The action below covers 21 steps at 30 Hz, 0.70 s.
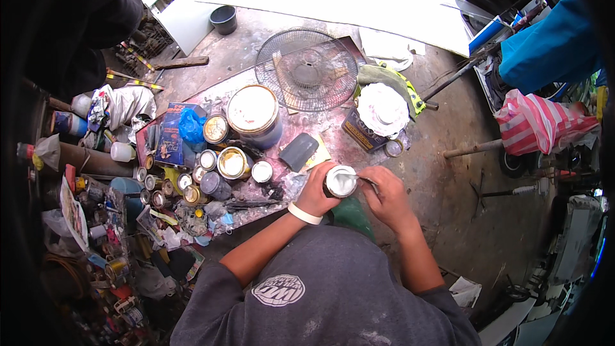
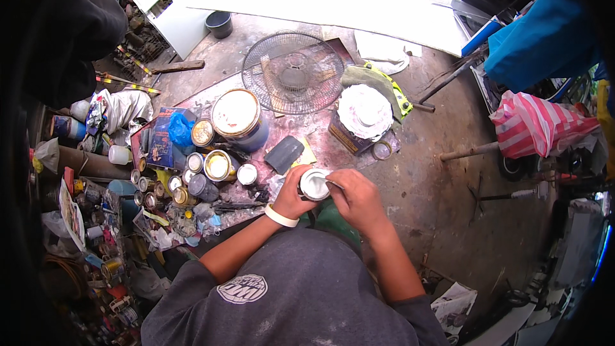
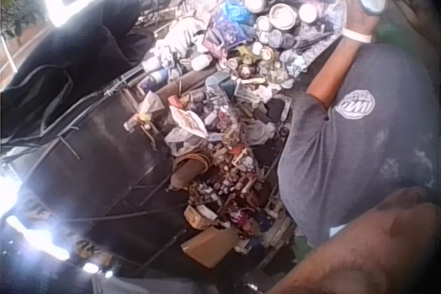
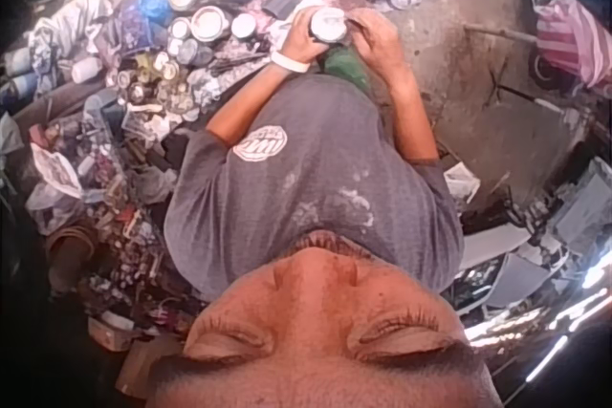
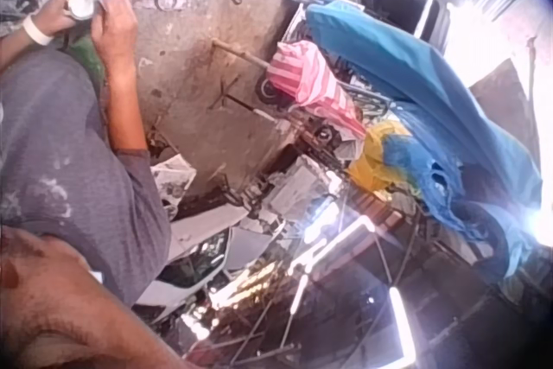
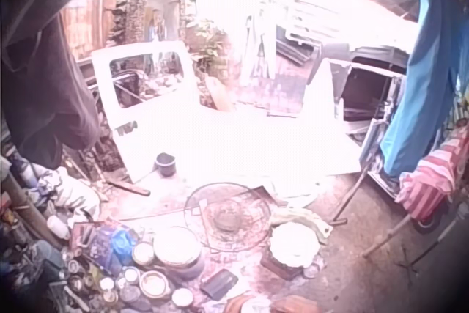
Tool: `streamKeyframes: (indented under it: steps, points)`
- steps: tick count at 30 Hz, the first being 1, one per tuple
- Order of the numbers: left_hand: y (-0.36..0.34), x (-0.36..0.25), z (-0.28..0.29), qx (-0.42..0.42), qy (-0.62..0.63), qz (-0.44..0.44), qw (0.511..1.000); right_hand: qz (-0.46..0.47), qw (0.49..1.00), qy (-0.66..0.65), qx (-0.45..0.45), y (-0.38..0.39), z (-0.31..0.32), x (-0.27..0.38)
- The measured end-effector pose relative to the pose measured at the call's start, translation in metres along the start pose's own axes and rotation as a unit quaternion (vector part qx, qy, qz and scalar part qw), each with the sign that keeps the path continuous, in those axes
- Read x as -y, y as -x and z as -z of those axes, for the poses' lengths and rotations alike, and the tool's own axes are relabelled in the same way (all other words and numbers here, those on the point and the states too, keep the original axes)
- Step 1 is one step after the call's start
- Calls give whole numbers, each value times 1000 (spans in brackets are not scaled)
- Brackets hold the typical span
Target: The person adds white paint to a small container and mixes it with a scraper, then uses the scraper to gather and mix more paint from a larger lid.
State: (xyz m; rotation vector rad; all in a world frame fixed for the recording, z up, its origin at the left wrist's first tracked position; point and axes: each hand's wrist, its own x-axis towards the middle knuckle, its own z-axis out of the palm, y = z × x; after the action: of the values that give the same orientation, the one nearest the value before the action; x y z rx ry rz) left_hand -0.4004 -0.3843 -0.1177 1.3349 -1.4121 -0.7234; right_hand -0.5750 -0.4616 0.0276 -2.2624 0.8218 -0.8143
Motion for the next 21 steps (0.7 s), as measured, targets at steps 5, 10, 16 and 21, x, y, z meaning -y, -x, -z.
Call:
streamKeyframes:
  steps: [5,10,16,21]
  points:
    - [0,0,3,2,2,6,1000,-1,999,-20,48,5,-1,1]
    - [1,-3,3,11,14,20,1000,17,999,-12,25,-2,-2,4]
    - [3,-4,5,14,13,19,1000,1,999,-16,32,2,0,0]
    - [1,-5,3,1,16,10,1000,13,997,-26,65,5,-4,7]
